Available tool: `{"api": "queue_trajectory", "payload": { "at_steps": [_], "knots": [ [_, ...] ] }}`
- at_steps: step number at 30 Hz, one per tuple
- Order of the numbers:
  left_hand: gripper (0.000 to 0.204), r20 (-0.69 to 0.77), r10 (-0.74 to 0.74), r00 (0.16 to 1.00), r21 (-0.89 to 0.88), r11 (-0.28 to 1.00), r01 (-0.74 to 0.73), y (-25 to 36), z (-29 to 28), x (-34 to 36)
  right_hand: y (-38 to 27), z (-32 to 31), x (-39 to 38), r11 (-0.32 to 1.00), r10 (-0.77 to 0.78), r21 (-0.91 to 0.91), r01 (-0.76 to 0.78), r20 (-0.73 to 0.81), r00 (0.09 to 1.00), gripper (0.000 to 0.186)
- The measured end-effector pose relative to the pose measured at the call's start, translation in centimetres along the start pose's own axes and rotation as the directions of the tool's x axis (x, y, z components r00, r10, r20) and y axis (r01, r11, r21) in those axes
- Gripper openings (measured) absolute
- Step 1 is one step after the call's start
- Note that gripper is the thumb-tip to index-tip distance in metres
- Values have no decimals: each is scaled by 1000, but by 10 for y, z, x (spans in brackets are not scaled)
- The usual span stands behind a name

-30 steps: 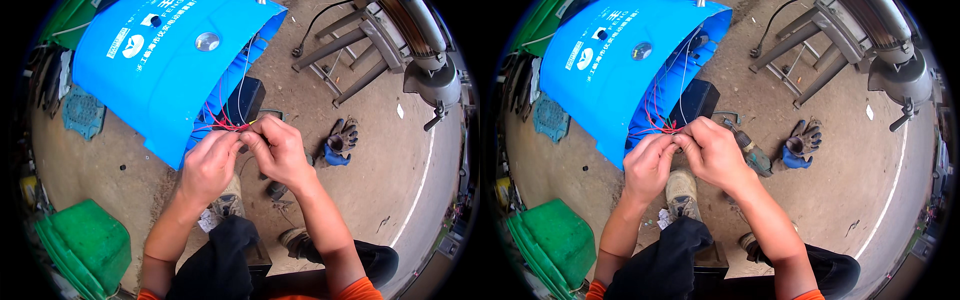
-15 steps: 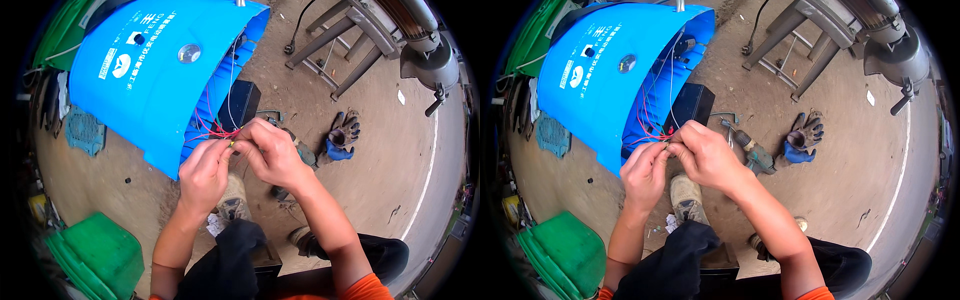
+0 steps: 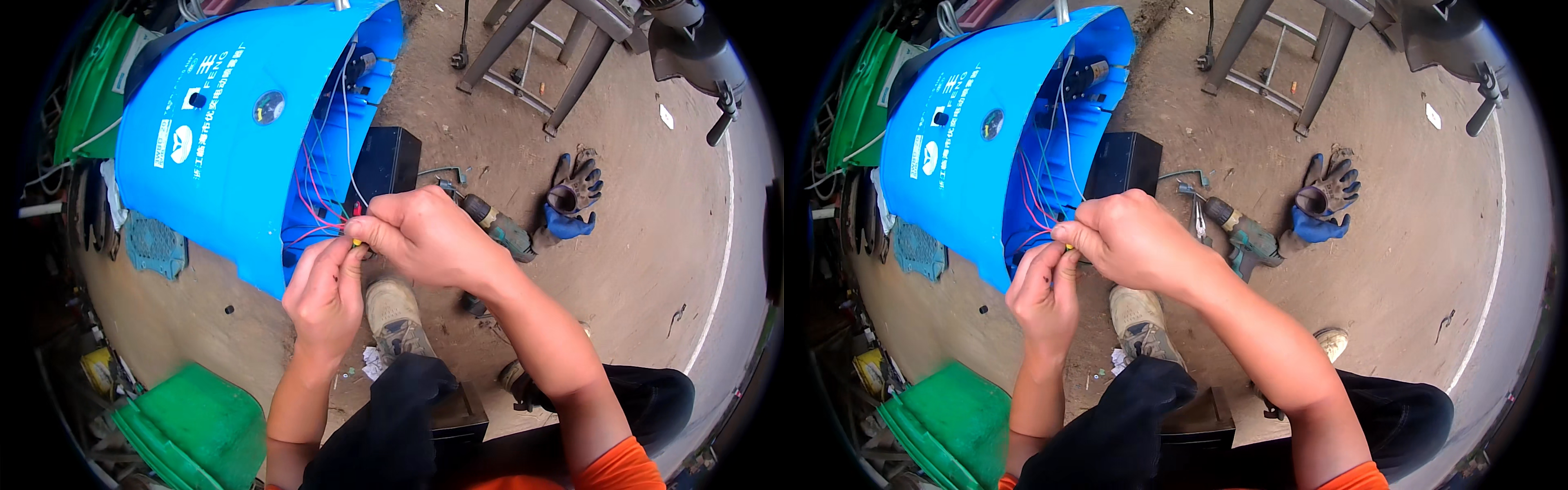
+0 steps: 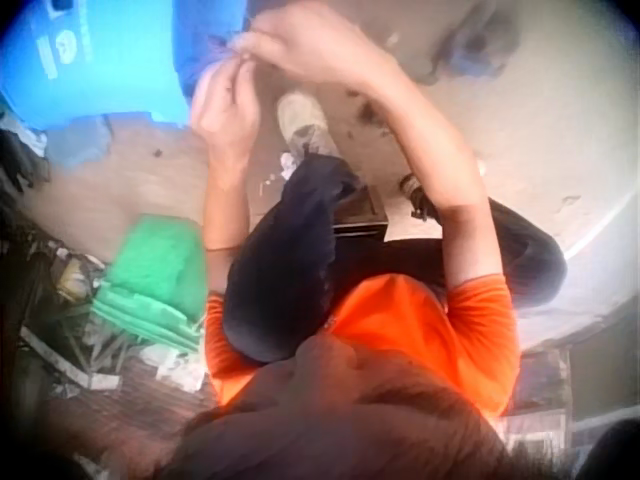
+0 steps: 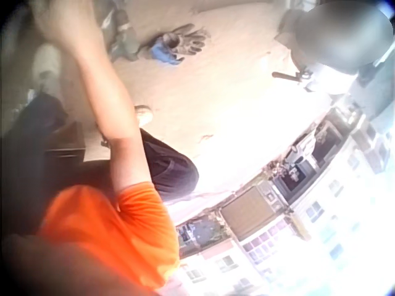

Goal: The person strips the insulation from several colored wires and twists the exposed ends. They then insert these wires into a small black electronic component and secure the connections using yellow wire connectors.

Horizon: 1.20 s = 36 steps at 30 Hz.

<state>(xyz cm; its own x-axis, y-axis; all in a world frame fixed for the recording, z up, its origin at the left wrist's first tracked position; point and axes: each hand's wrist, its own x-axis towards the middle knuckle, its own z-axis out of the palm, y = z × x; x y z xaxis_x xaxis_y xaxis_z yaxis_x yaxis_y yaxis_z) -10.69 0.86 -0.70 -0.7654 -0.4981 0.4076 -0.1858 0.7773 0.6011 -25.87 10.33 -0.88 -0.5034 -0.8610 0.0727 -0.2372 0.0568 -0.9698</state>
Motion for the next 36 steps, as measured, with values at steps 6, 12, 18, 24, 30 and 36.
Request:
{"api": "queue_trajectory", "payload": {
  "at_steps": [6, 12, 18, 24, 30, 36],
  "knots": [
    [30, 129, -148, 981, 47, 989, 143, 9, -11, -12, 112, -23, -12, 825, 556, 445, -349, -525, 645, 59],
    [33, 150, -318, 936, 38, 948, 316, 14, -24, -27, 156, 26, 5, 653, 741, 467, -597, -227, 632, 125],
    [33, 154, -359, 921, -85, 923, 374, 32, -34, -25, 158, 28, 19, 629, 725, 511, -585, -116, 679, 117],
    [33, 126, -405, 906, 20, 914, 406, 32, -39, -28, 154, 31, 26, 615, 767, 437, -656, -136, 627, 118],
    [33, 132, -426, 895, 23, 904, 427, 26, -46, -33, 139, 38, 34, 636, 770, 358, -683, -234, 594, 105],
    [32, 52, -460, 886, -98, 881, 463, 27, -52, -39, 129, 37, 24, 633, 773, 385, -671, -286, 566, 92]
  ]
}}
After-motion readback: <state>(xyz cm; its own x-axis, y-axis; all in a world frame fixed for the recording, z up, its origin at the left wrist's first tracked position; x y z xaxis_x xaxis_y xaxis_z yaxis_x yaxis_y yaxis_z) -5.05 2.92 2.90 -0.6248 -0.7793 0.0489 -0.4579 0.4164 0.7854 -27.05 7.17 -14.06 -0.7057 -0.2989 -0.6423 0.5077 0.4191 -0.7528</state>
